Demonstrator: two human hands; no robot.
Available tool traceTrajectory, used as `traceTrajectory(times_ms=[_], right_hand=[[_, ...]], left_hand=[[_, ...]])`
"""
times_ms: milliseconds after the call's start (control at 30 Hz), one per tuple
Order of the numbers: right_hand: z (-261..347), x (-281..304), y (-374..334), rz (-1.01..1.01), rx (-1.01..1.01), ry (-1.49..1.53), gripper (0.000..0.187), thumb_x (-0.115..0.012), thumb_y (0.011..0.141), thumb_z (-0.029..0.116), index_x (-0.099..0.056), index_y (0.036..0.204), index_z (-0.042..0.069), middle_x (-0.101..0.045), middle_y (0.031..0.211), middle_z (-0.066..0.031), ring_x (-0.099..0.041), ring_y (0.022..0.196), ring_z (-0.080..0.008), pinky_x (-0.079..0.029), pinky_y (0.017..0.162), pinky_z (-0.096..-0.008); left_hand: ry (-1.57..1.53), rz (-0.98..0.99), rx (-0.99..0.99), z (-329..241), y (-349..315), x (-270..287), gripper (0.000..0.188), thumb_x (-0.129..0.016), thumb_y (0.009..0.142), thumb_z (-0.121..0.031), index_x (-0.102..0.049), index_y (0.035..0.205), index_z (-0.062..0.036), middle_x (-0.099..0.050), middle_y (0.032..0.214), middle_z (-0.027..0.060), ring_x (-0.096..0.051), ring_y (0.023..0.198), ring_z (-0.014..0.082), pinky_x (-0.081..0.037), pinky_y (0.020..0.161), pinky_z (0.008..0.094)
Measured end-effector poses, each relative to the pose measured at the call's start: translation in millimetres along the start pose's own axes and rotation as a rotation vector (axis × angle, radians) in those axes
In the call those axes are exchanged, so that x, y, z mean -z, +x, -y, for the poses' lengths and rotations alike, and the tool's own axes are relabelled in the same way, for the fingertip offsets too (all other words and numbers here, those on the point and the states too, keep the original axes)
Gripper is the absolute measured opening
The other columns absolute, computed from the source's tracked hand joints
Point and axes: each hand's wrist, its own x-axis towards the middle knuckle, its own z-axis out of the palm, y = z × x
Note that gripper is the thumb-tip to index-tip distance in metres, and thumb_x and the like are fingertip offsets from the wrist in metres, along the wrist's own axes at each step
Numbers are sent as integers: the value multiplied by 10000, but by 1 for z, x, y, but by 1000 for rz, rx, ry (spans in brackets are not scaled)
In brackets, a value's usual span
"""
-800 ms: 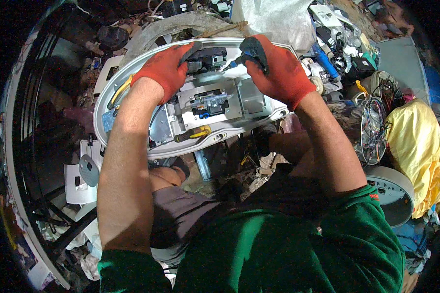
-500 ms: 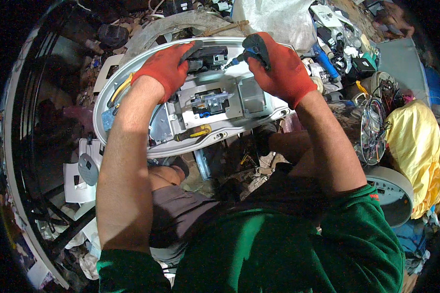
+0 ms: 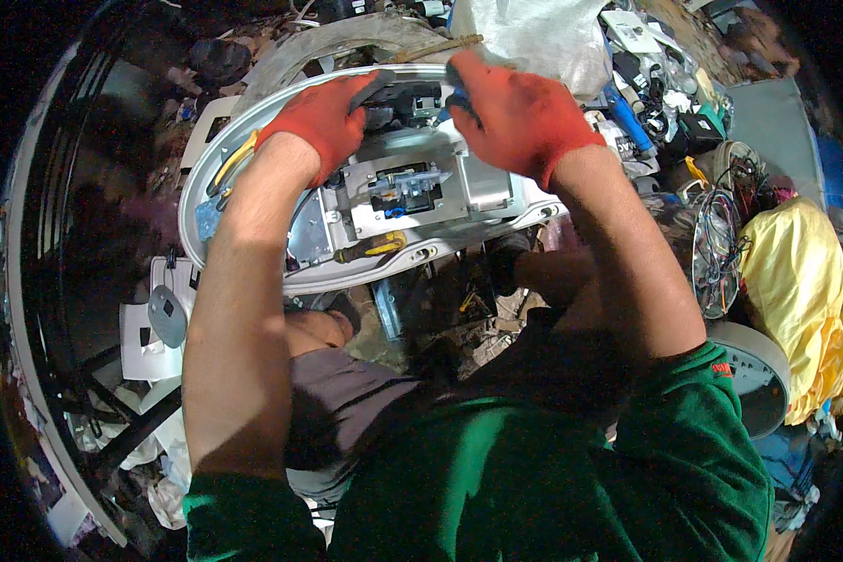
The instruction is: The person disassembles an electronic component using a screwdriver, pliers, and their hands, removing a circuit board and various internal parts.
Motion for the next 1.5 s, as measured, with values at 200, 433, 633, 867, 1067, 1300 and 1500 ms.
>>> traceTrajectory(times_ms=[200, 433, 633, 867, 1067, 1300, 1500], right_hand=[[-8, -2, 10, -17, 11, 30, 298, -595, 888, 292, -537, 1071, 64, -686, 927, -237, -651, 940, -436, -521, 807, -519], [-18, -15, 6, -94, 256, 104, 280, -594, 864, 184, -521, 1107, 65, -667, 1003, -244, -643, 958, -433, -522, 803, -517], [-2, -7, 1, -20, 27, 58, 334, -595, 864, 178, -526, 1177, 82, -662, 1008, -224, -644, 945, -436, -536, 791, -499], [-23, -18, -1, -224, 351, 139, 303, -615, 892, 247, -549, 1137, 82, -660, 1059, -241, -653, 960, -414, -541, 788, -487], [-14, -5, 1, 64, -140, 14, 365, -610, 845, 165, -547, 1196, 89, -638, 1073, -238, -644, 947, -429, -544, 807, -491], [-17, -16, -6, -226, 225, 111, 334, -614, 897, 300, -539, 1136, 80, -674, 951, -229, -659, 887, -434, -533, 771, -525], [-17, -8, -3, -37, 171, 126, 377, -633, 846, 181, -507, 1183, 67, -629, 1038, -263, -635, 932, -456, -530, 814, -515]], left_hand=[[27, -14, -15, 3, 1, -5, 506, -471, 952, -196, -436, 1456, -234, -558, 1357, 157, -541, 1226, 355, -431, 1053, 428], [-29, 8, 9, -2, -2, 2, 497, -505, 946, -194, -451, 1439, -211, -565, 1342, 172, -545, 1218, 363, -432, 1053, 426], [-24, -28, 1, 3, -3, 1, 511, -563, 914, -209, -475, 1415, -154, -579, 1320, 188, -547, 1215, 370, -432, 1055, 411], [29, -111, 6, 11, 2, -8, 585, -626, 879, -252, -459, 1430, -154, -586, 1321, 173, -550, 1224, 345, -425, 1067, 395], [-59, 40, 63, 5, 1, 14, 543, -610, 866, -207, -503, 1392, -133, -621, 1265, 184, -585, 1180, 352, -449, 1030, 393], [-285, -375, 46, 33, 0, 35, 465, -506, 823, -123, -605, 1271, -194, -681, 1132, 163, -648, 1050, 338, -498, 934, 387], [-269, -375, 114, 41, -2, 32, 455, -507, 810, -128, -613, 1253, -134, -692, 1121, 161, -650, 1063, 332, -478, 959, 363]])
